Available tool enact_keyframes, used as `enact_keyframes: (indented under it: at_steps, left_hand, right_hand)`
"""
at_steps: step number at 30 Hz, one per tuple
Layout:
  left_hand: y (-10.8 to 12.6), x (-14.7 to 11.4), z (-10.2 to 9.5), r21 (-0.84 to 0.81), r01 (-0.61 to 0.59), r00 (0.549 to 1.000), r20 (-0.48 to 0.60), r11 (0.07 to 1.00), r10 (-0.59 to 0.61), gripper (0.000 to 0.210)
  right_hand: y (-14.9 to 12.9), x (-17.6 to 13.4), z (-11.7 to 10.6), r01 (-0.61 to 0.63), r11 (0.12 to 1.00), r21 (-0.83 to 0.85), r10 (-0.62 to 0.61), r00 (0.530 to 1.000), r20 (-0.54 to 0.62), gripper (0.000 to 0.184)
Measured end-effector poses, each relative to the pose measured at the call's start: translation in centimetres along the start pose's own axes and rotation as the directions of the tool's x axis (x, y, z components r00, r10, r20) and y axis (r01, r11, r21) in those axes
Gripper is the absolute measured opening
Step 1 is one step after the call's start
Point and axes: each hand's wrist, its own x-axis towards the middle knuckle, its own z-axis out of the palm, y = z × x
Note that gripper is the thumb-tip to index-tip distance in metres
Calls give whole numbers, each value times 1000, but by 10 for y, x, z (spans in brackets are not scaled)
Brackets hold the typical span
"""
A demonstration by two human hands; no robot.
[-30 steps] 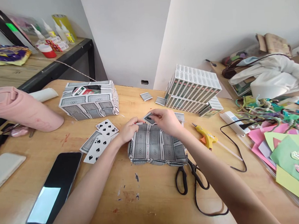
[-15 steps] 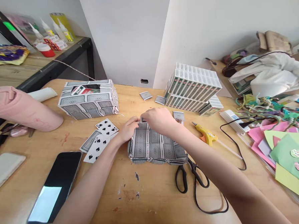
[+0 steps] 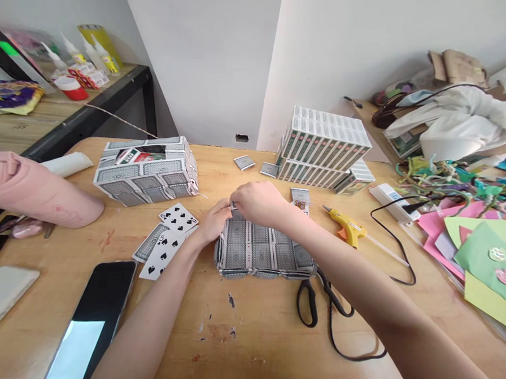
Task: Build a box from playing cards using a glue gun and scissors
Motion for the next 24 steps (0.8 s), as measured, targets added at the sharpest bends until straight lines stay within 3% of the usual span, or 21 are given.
enact_keyframes:
  at_steps: [6,14,24]
  left_hand:
    - [3,-1,1,-20,25,1000,-5,999,-25,16]
    - [11,-6,1,19,125,992,3,992,-125,21]
    - [9,-3,-1,22,63,998,31,998,-64,15]
  right_hand:
    - [5,-1,-2,21,997,78,-19,999,-28,24]
    - [21,-8,-8,-81,987,138,88,995,-47,25]
    - [18,-9,-7,-58,984,168,63,998,-25,25]
